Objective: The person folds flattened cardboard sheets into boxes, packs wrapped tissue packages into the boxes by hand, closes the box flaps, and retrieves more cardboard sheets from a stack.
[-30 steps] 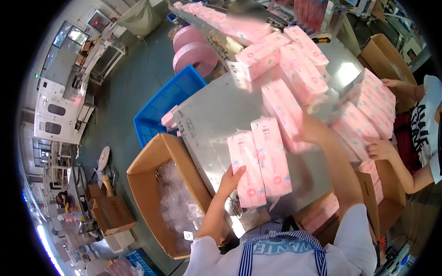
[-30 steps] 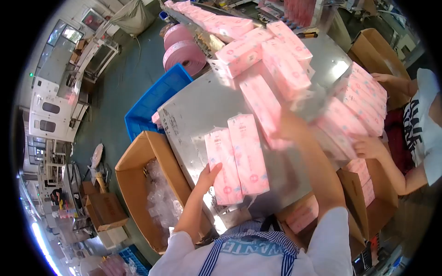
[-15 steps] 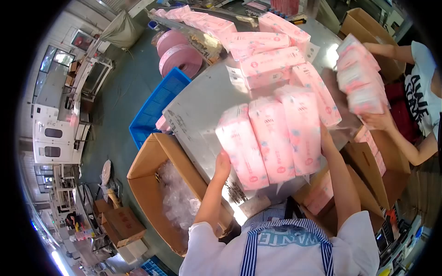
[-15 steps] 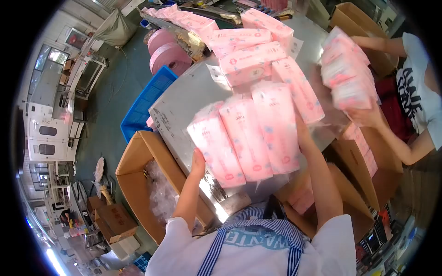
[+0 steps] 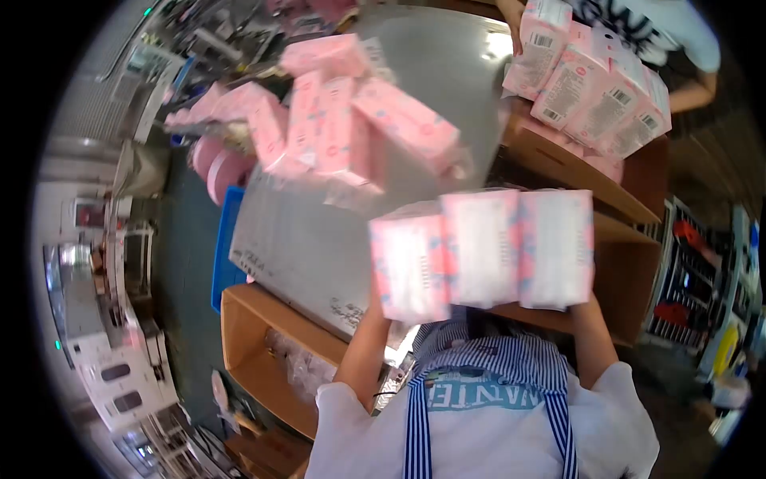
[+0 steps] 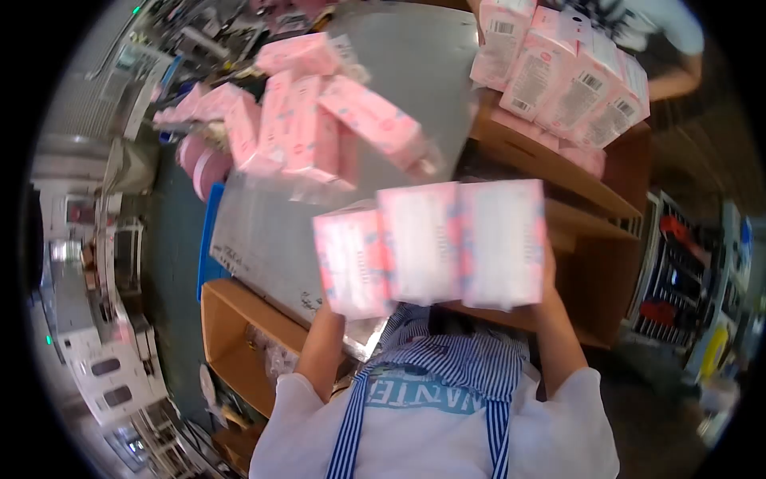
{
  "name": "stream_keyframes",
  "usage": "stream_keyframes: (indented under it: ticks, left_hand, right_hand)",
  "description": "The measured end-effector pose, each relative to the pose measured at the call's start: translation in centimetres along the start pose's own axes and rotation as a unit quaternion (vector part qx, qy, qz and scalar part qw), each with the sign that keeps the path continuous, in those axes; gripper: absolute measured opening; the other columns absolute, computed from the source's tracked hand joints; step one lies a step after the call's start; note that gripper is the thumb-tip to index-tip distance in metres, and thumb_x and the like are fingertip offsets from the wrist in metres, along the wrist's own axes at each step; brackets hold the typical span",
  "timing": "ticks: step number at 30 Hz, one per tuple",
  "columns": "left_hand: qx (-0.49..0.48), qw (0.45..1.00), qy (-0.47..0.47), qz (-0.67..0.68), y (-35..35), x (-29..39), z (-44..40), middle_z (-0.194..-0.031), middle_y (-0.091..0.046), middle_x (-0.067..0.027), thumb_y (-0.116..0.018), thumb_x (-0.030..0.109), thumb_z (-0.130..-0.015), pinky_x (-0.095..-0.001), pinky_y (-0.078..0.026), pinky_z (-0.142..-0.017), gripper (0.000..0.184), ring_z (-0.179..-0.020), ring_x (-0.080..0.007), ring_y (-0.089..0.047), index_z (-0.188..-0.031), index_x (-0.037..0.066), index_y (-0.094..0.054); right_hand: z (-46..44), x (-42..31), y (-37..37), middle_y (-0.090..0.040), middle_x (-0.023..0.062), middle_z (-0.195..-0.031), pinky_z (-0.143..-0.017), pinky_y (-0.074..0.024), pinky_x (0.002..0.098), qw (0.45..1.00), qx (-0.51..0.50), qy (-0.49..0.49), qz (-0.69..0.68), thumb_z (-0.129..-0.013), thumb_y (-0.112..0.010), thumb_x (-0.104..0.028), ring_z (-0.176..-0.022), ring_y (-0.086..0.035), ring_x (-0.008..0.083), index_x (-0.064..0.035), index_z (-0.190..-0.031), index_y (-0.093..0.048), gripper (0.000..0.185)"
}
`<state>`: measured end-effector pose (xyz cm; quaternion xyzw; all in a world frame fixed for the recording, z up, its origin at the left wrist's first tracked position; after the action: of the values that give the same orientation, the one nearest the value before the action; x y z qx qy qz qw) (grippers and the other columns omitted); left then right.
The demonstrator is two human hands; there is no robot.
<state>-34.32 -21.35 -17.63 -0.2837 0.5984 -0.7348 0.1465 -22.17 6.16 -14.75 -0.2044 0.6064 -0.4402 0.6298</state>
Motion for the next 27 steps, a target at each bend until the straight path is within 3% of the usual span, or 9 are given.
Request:
stream_keyframes:
  ticks: [2,6,9,13,15,16,18,22,27]
  left_hand:
    - [0.001,0.935,0.026,-0.354,0.2,-5.2,-3.3,-0.137,-0.040,-0.0123,-0.036,0.037,-0.096,-0.0406,-0.037,-0.102,0.055,-0.123,-0.0256,-0.043,-0.139,0.003,-0.027]
    - [0.053,0.970,0.187,-0.149,-5.9,-17.7,-10.2,-0.132,-0.046,-0.0086,-0.034,0.047,-0.095,-0.0371,-0.039,-0.099,0.057,-0.117,-0.0223,-0.048,-0.136,0.006,-0.035]
    - [0.080,0.950,0.289,-0.092,-2.5,-25.7,-13.2,-0.134,-0.045,-0.0067,-0.036,0.048,-0.095,-0.0392,-0.035,-0.101,0.055,-0.122,-0.0231,-0.043,-0.135,0.010,-0.039]
    - [0.378,0.804,0.397,-0.230,2.7,-30.0,-12.4,-0.134,-0.044,-0.0088,-0.045,0.042,-0.092,-0.0423,-0.028,-0.103,0.054,-0.125,-0.0244,-0.039,-0.133,0.009,-0.039]
    - [0.293,0.822,0.358,-0.333,2.8,-30.1,-12.8,-0.131,-0.048,-0.0105,-0.051,0.039,-0.089,-0.0412,-0.034,-0.098,0.052,-0.123,-0.0239,-0.043,-0.130,0.007,-0.042]
    - [0.294,0.821,0.358,-0.334,2.4,-30.0,-12.3,-0.131,-0.048,-0.0105,-0.051,0.039,-0.089,-0.0412,-0.034,-0.098,0.052,-0.123,-0.0239,-0.043,-0.130,0.007,-0.042]
    - [0.193,0.840,0.327,-0.387,0.2,-28.1,-11.9,-0.126,-0.051,-0.0113,-0.054,0.032,-0.089,-0.0372,-0.040,-0.091,0.047,-0.115,-0.0243,-0.050,-0.127,0.006,-0.044]
    - [0.205,0.876,0.228,-0.372,-2.0,-22.9,-9.4,-0.116,-0.056,-0.0112,-0.053,0.024,-0.091,-0.0348,-0.043,-0.090,0.038,-0.106,-0.0204,-0.056,-0.123,0.005,-0.047]
    - [0.360,0.844,0.027,-0.397,-2.0,-13.7,-2.6,-0.106,-0.061,-0.0084,-0.055,0.019,-0.089,-0.0330,-0.046,-0.083,0.031,-0.099,-0.0197,-0.058,-0.117,0.005,-0.051]
  right_hand:
    - [5.0,-4.1,3.7,-0.049,0.0119,-0.129,-0.097,-0.0422,0.0369,0.998,0.050,0.049,-0.007,-0.096,-0.039,-0.035,-0.115,-0.051,0.0219,-0.0022,-0.133,-0.038,0.049]
    - [16.8,-11.9,14.9,-0.049,0.0115,-0.129,-0.097,-0.0415,0.0366,0.893,0.415,0.144,0.095,-0.096,-0.039,-0.039,-0.115,-0.051,0.0212,-0.0021,-0.134,-0.037,0.052]
    - [17.6,-14.2,19.9,-0.046,0.0109,-0.132,-0.098,-0.0387,0.0346,0.894,0.409,0.116,0.141,-0.096,-0.036,-0.040,-0.117,-0.048,0.0221,-0.0013,-0.134,-0.037,0.054]
    - [15.8,-14.7,24.2,-0.043,0.0109,-0.134,-0.098,-0.0368,0.0406,0.841,0.362,0.138,0.376,-0.089,-0.053,-0.037,-0.121,-0.042,0.0256,-0.0036,-0.138,-0.030,0.063]
    - [13.1,-12.3,22.6,-0.034,0.0130,-0.140,-0.097,-0.0362,0.0464,0.667,0.272,0.029,0.693,-0.084,-0.061,-0.033,-0.129,-0.030,0.0292,-0.0108,-0.141,-0.026,0.070]
    - [11.1,-11.4,18.9,-0.028,0.0135,-0.144,-0.096,-0.0361,0.0497,0.487,0.224,-0.078,0.841,-0.082,-0.063,-0.031,-0.133,-0.023,0.0307,-0.0147,-0.142,-0.025,0.073]
    - [8.9,-7.4,23.1,-0.021,0.0124,-0.147,-0.094,-0.0352,0.0554,0.524,0.228,-0.246,0.783,-0.080,-0.064,-0.024,-0.136,-0.013,0.0315,-0.0173,-0.141,-0.027,0.071]
    - [3.3,-6.6,30.3,-0.033,0.0150,-0.139,-0.088,-0.0315,0.0673,0.515,0.246,-0.197,0.797,-0.078,-0.064,-0.029,-0.129,-0.029,0.0368,-0.0190,-0.133,-0.038,0.063]
    - [0.7,-3.4,31.6,-0.037,0.0151,-0.134,-0.095,-0.0383,0.0437,0.546,0.197,-0.156,0.799,-0.080,-0.051,-0.011,-0.122,-0.037,0.0345,-0.0098,-0.121,-0.050,0.041]
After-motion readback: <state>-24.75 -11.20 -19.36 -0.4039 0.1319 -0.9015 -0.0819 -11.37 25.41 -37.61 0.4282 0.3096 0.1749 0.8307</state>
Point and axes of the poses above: each hand's wrist, its own z-axis away from the middle knuckle, its own y-axis out of the back of the hand, x = y × z, the point moved 7 cm from there along -z, towards the middle knuckle
